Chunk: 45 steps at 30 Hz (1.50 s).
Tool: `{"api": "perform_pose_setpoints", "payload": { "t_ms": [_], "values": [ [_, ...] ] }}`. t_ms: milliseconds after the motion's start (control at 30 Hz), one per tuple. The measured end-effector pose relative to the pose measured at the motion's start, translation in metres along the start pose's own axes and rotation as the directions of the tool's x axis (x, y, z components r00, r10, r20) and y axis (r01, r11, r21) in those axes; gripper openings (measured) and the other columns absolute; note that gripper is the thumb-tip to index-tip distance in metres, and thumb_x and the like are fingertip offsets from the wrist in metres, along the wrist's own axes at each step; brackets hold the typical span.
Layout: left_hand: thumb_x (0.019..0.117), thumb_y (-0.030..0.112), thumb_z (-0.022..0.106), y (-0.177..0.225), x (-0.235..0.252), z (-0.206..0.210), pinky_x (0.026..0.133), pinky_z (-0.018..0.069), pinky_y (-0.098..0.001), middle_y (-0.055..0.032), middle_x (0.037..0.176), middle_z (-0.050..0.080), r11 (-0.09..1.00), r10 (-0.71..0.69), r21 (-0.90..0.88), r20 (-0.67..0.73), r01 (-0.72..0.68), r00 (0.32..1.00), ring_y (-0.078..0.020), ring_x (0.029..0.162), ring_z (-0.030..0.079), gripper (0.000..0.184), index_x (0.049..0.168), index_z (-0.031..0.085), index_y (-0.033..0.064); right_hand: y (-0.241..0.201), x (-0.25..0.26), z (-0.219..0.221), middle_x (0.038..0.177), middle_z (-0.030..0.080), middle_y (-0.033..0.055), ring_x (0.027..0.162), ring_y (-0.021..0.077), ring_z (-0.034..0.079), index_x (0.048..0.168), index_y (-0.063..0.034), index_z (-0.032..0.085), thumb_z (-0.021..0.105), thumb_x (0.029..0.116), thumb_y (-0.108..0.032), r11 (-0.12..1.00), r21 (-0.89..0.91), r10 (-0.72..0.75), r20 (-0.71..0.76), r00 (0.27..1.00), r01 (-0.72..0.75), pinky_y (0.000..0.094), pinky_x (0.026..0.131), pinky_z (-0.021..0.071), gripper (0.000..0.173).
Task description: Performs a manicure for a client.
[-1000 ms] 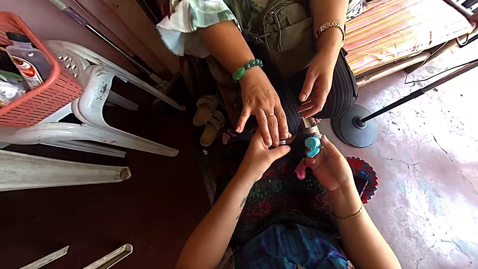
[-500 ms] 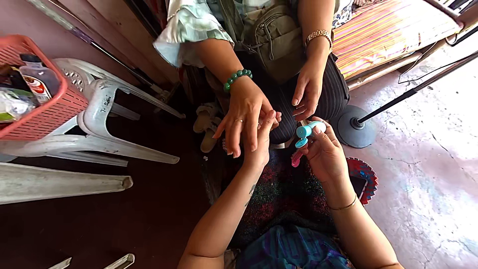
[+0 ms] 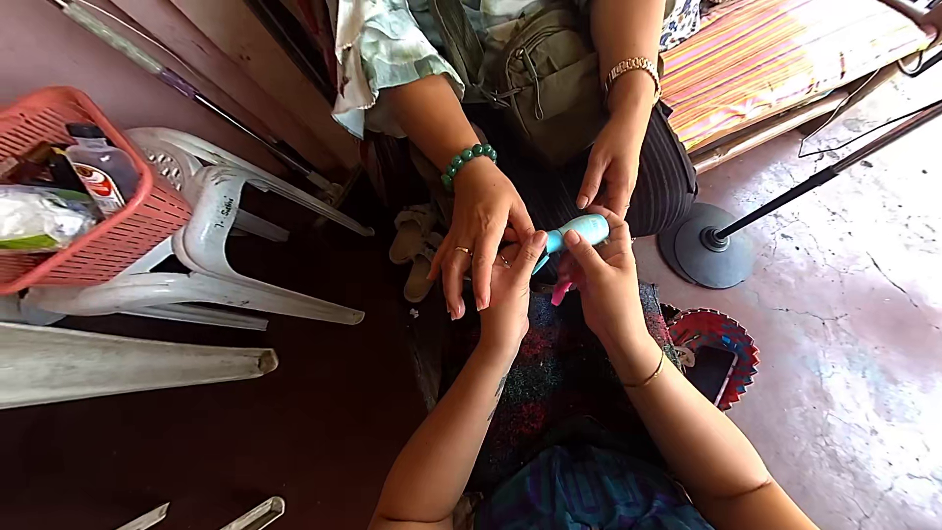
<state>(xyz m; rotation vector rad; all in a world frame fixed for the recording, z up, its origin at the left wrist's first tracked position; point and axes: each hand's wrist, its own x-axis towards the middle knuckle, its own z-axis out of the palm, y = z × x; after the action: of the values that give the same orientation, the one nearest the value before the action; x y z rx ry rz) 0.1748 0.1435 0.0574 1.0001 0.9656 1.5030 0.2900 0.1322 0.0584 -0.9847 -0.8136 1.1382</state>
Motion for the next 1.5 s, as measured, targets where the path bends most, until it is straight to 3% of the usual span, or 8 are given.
{"api": "perform_pose_setpoints", "payload": {
  "t_ms": [167,367,467,567,733,1033,1300,1500],
  "values": [
    [0.0910,-0.006,0.065,-0.003,-0.001,-0.002,0.092,0.0588,-0.0325,-0.0026,0.114,0.067,1.000,0.007,-0.027,0.046,-0.005,0.999,-0.0151,0.103,0.070,0.031,0.117,0.058,0.0090,-0.004,-0.016,-0.028,0.078,0.063,0.0065,0.057,0.0125,0.061,0.131,-0.0112,0.042,0.053,0.1052,-0.012,0.967,0.118,0.236,-0.083,0.968,-0.225,0.0264,0.054,0.0551,0.029],
    [0.0957,0.004,0.067,-0.003,0.001,0.004,0.088,0.0585,-0.0292,0.0020,0.101,0.072,1.000,0.007,-0.004,0.019,-0.006,1.000,-0.0107,0.093,0.071,0.017,0.109,0.061,0.0125,-0.008,-0.037,-0.055,0.082,0.066,0.0101,0.058,0.0123,0.064,0.124,-0.0054,0.046,0.040,0.1104,-0.012,0.856,0.258,0.474,-0.043,0.880,-0.448,0.0239,0.054,0.0559,0.016],
    [0.0886,-0.010,0.061,-0.001,0.000,0.001,0.093,0.0568,-0.0316,-0.0021,0.116,0.069,0.999,-0.025,-0.037,0.088,0.028,0.996,-0.0148,0.109,0.068,0.036,0.118,0.058,0.0107,-0.008,-0.031,-0.041,0.075,0.066,0.0080,0.057,0.0135,0.066,0.124,-0.0082,0.042,0.048,0.1063,-0.007,0.954,0.188,0.258,-0.109,0.960,-0.235,0.0264,0.057,0.0582,0.019],
    [0.0990,0.007,0.063,0.002,-0.002,0.001,0.101,0.0535,-0.0329,-0.0032,0.122,0.068,0.998,-0.044,-0.035,0.075,0.047,0.996,-0.0145,0.116,0.066,0.025,0.123,0.056,0.0093,-0.006,-0.016,-0.020,0.081,0.066,0.0014,0.059,0.0099,0.066,0.129,-0.0139,0.039,0.062,0.1001,-0.009,0.996,0.066,-0.052,-0.114,0.992,0.060,0.0255,0.056,0.0586,0.037],
    [0.1025,0.021,0.061,0.000,0.001,0.005,0.089,0.0502,-0.0213,0.0072,0.100,0.064,0.997,-0.018,0.067,-0.063,0.022,0.998,-0.0001,0.095,0.060,0.011,0.110,0.062,0.0131,0.006,0.005,0.006,0.096,0.066,0.0013,0.064,0.0067,0.065,0.131,-0.0149,0.038,0.070,0.0973,-0.012,0.955,-0.115,-0.274,-0.007,0.962,0.272,0.0214,0.054,0.0565,0.047],
    [0.0924,-0.002,0.065,-0.007,0.003,-0.006,0.097,0.0568,-0.0343,-0.0011,0.116,0.067,0.999,0.038,-0.006,0.102,-0.037,0.994,-0.0157,0.111,0.067,0.030,0.118,0.057,0.0106,-0.014,-0.014,-0.038,0.083,0.067,0.0084,0.057,0.0132,0.065,0.128,-0.0106,0.043,0.061,0.1026,-0.011,0.946,0.131,0.311,-0.099,0.945,-0.297,0.0268,0.055,0.0583,0.032],
    [0.1044,0.017,0.058,-0.005,0.001,-0.001,0.099,0.0531,-0.0298,0.0018,0.113,0.068,0.999,-0.048,-0.008,0.014,0.048,0.999,-0.0094,0.109,0.065,0.017,0.120,0.060,0.0104,-0.004,-0.008,-0.003,0.093,0.069,0.0038,0.066,0.0078,0.068,0.128,-0.0128,0.037,0.068,0.0963,-0.004,0.946,-0.103,-0.315,-0.055,0.948,0.308,0.0218,0.057,0.0583,0.045],
    [0.1028,0.019,0.062,-0.007,0.000,-0.001,0.095,0.0535,-0.0272,0.0051,0.103,0.070,0.999,-0.038,0.028,-0.040,0.039,0.998,-0.0050,0.098,0.066,0.012,0.111,0.065,0.0105,0.000,-0.002,0.005,0.103,0.064,0.0118,0.073,0.0121,0.068,0.130,-0.0056,0.038,0.070,0.0950,0.000,0.875,-0.262,-0.403,0.071,0.912,0.407,0.0248,0.062,0.0602,0.048]
  ]
}}
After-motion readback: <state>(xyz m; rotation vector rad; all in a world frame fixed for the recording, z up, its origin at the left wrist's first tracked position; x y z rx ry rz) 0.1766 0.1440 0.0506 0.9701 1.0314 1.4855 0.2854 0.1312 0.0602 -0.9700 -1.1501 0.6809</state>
